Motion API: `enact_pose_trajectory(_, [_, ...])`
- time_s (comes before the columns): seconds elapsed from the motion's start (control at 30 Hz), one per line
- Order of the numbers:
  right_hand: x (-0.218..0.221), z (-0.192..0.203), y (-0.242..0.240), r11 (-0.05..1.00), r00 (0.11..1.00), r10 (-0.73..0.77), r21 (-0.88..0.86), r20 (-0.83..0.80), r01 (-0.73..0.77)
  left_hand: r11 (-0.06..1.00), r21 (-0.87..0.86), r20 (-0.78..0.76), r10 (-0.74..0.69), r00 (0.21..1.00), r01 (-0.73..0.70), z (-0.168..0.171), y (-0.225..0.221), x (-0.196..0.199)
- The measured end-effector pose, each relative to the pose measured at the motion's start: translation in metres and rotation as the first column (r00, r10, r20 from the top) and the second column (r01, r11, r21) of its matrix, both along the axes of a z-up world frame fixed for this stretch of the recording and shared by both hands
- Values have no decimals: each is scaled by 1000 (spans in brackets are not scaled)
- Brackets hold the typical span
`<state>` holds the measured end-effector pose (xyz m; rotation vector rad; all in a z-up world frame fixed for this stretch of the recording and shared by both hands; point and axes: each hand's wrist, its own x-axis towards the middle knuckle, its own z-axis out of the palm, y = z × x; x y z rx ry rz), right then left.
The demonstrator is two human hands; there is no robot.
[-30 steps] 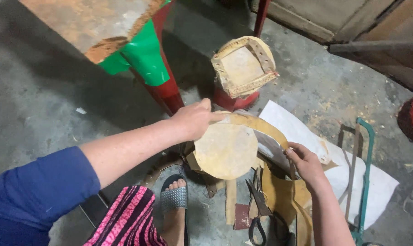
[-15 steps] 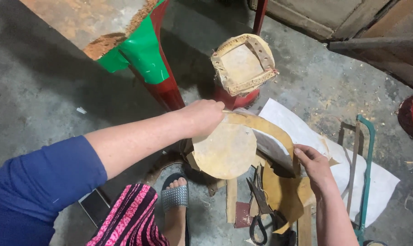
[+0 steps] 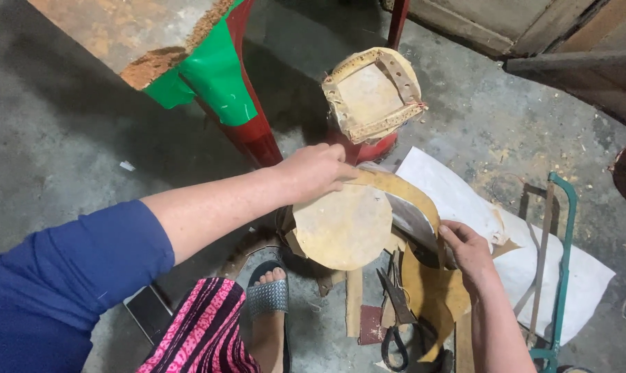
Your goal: Cutting and trimming leather material with scissors to prepare it for a drum.
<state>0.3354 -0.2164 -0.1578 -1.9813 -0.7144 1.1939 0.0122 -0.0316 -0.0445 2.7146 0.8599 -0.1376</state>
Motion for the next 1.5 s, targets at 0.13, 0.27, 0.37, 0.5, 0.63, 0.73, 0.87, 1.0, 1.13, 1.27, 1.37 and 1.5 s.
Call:
enact_pose_trajectory(0.13, [3, -13, -2, 1000, 1000, -9, 9, 2, 9, 995, -95, 51, 49, 998, -44, -9, 7, -2])
enact_pose_trajectory(0.27, [4, -9, -1, 1000, 1000, -15, 23, 2, 15, 988, -130, 83, 90, 992, -79, -21, 10, -5])
enact_pose_trajectory(0.37, [0, -2, -1, 998, 1000, -15, 61, 18, 13, 980, -160, 113, 134, 984, -115, -24, 8, -6])
enact_pose_trajectory(0.5, [2, 0, 3, 998, 999, 2, 65, 34, -4, 983, -142, 121, 135, 983, -117, -19, 6, -7])
enact_pose_trajectory(0.63, [-1, 8, 3, 997, 1000, -5, 75, 26, 3, 979, -135, 118, 167, 979, -151, -10, 1, -7])
enact_pose_trajectory(0.73, [0, 10, 3, 996, 999, 0, 86, 35, -3, 979, -126, 67, 167, 984, -157, -7, -1, -5])
enact_pose_trajectory(0.87, [-3, 22, -3, 996, 999, -13, 87, 32, 11, 969, -164, 15, 190, 982, -185, -3, -2, -1])
enact_pose_trajectory(1.0, [-2, 38, -3, 988, 998, -39, 154, 54, 30, 961, -191, 17, 205, 979, -198, -10, 3, -2])
enact_pose_trajectory(1.13, [-2, 61, -4, 993, 995, -95, 72, -18, 96, 930, -301, -4, 220, 975, -211, -4, -1, -1])
enact_pose_trajectory(1.27, [7, 20, -5, 996, 998, -65, 55, -9, 66, 921, -330, -76, 192, 978, -207, 16, -5, 1])
enact_pose_trajectory(1.37, [0, 11, -3, 1000, 999, -6, -16, 50, 7, 836, -445, -160, 277, 947, -320, 49, -6, 9])
enact_pose_trajectory(1.5, [-32, 47, -11, 993, 978, 36, -120, 207, -12, 850, -416, -181, 272, 945, -324, 43, 3, 12])
